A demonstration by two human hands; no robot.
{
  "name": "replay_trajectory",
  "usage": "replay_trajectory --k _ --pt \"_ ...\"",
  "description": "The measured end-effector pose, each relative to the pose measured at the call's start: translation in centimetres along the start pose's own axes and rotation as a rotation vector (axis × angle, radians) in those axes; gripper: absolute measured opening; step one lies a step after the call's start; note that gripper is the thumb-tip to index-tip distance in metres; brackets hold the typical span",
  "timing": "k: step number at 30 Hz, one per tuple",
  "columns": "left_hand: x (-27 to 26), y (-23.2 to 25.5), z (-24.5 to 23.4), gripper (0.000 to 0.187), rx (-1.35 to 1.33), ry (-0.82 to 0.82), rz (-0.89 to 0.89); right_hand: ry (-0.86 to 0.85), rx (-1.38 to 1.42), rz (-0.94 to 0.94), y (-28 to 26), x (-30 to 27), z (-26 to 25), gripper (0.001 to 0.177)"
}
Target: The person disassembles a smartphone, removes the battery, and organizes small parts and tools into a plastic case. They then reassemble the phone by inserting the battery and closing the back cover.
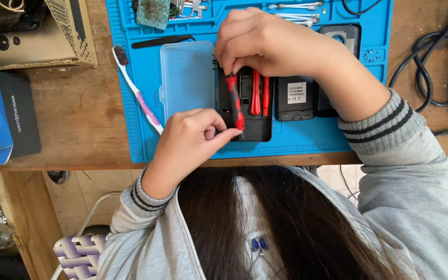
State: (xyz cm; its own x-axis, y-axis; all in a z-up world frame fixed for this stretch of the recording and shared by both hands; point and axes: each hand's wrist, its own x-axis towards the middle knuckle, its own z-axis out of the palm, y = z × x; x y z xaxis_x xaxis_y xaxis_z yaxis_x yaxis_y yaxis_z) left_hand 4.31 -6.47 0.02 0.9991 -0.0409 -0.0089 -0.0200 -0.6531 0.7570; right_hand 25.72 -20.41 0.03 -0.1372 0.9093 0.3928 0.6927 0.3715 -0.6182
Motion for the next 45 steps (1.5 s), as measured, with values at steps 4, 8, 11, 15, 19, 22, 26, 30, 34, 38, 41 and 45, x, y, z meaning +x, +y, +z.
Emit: replay_trajectory --k 4,8,11,15,19,22,26,30,34,38,41,45 --pt "0.1 0.4 0.1 0.030 -0.027 0.028 -0.034 -0.025 -0.042 0.040 0.6 -0.1 0.7 0.021" --pt "0.2 0.3 0.1 0.039 0.031 0.029 -0.089 0.020 -0.024 -0.009 0.5 0.0 0.7 0.017" --pt "0.2 0.1 -0.2 0.034 0.020 0.027 -0.115 0.044 -0.050 0.018 0.5 -0.2 0.9 0.015" --pt "0.1 0.1 -0.3 0.046 0.050 0.052 -0.071 0.084 -0.113 0.018 0.6 -0.6 0.8 0.028" --pt "-0.3 -0.7 0.1 0.059 0.087 0.108 0.080 0.078 -0.247 -0.045 0.5 -1.4 1.0 0.032" --pt "-0.6 -0.9 0.4 0.048 0.146 0.148 0.091 0.018 -0.423 -0.002 -0.7 -2.1 1.3 0.030" --pt "-0.4 -0.9 0.4 0.046 0.224 0.129 0.065 -0.036 -0.568 0.088 -2.1 -2.1 0.9 0.018" --pt "-0.1 -1.2 0.6 0.046 0.193 0.106 0.014 -0.062 -0.526 0.176 -2.5 -1.7 1.0 0.018" --pt "-0.1 -2.0 0.5 0.051 0.130 0.090 0.060 -0.046 -0.493 0.219 -2.3 -1.8 0.6 0.033" --pt "1.2 -1.8 -3.7 0.045 -0.056 0.073 0.078 0.093 -0.375 0.117 -2.4 -1.8 -0.8 0.044" --pt "3.4 -4.1 -7.4 0.024 0.201 0.144 0.084 0.154 -0.368 0.152 -3.3 -2.2 -1.6 0.039" --pt "6.7 -9.9 -8.7 0.022 0.586 0.135 0.116 0.173 -0.457 0.167 -3.7 -2.4 -2.1 0.029"
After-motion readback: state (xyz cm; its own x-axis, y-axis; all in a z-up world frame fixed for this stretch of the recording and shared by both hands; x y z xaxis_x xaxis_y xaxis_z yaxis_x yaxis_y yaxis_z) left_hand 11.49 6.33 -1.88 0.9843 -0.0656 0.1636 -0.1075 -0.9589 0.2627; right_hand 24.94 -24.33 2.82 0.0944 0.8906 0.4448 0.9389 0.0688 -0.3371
